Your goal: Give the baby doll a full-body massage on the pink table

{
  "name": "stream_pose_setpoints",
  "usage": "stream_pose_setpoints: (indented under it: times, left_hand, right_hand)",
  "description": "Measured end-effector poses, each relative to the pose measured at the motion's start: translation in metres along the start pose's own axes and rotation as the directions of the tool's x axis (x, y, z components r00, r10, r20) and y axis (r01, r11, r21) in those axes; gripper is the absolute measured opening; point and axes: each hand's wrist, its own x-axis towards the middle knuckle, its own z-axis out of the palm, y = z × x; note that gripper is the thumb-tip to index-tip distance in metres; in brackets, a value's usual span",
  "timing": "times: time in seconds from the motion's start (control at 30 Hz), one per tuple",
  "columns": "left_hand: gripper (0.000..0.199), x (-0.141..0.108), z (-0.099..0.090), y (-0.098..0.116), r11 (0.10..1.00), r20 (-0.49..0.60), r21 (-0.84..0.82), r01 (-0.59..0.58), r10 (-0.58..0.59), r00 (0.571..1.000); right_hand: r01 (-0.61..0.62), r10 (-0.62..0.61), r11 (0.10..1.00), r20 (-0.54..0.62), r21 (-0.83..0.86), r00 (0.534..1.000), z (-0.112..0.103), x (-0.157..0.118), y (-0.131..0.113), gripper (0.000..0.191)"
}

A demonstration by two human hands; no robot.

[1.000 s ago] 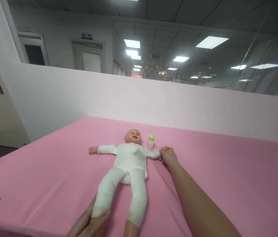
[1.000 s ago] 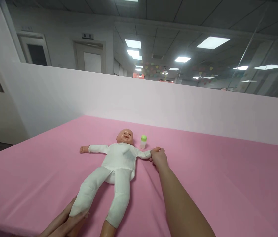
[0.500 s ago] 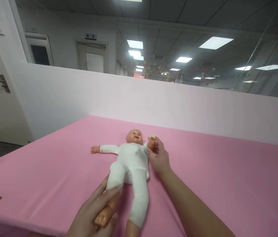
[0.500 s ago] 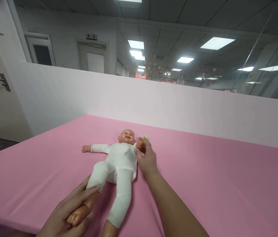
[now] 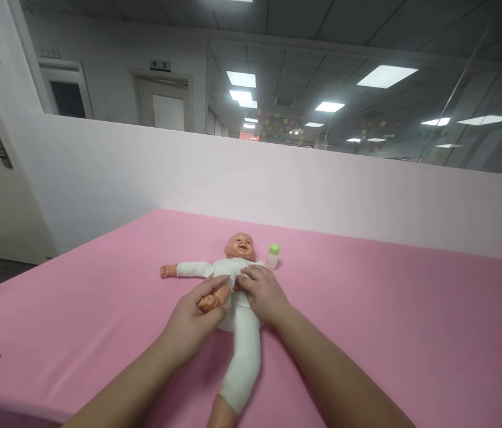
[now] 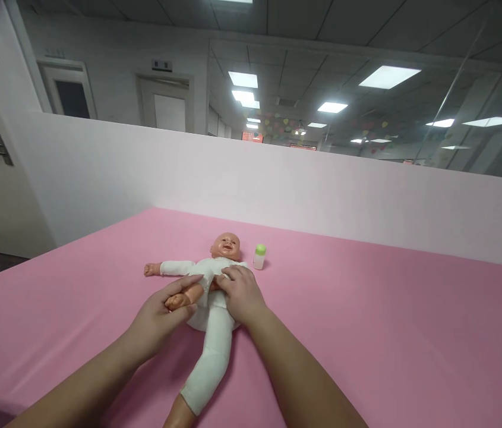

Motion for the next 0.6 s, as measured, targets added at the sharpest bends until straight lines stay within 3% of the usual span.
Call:
stream_pose_setpoints:
  times: [0.13, 0.27, 0.33, 0.47, 0.6]
  left_hand:
    - [0.057, -0.008, -0.003, 0.000, 0.999, 0.031, 0.036, 0.002, -0.003, 1.000]
    - [0.055, -0.041, -0.013, -0.007, 0.981, 0.044, 0.184, -0.067, 0.060, 0.997]
    - [0.053, -0.060, -0.020, -0.013, 0.962, 0.040, 0.241, -0.128, 0.122, 0.992]
    - [0.050, -0.091, -0.031, -0.025, 0.935, 0.018, 0.255, -0.246, 0.250, 0.968]
    - [0.048, -0.115, -0.034, -0.036, 0.922, -0.071, 0.289, -0.259, 0.290, 0.954]
  right_hand:
    - [-0.051, 0.058, 0.993, -0.062, 0.103, 0.996, -0.003, -0.001, -0.002, 0.048]
    - [-0.243, 0.306, 0.908, -0.143, 0.342, 0.941, -0.010, -0.005, 0.004, 0.035]
    - [-0.348, 0.475, 0.807, -0.174, 0.478, 0.863, -0.014, -0.007, 0.014, 0.037]
    - [-0.462, 0.737, 0.609, -0.244, 0.644, 0.631, -0.017, -0.015, 0.050, 0.054]
    - [-0.606, 0.870, 0.422, -0.114, 0.674, 0.479, -0.018, -0.026, 0.087, 0.067]
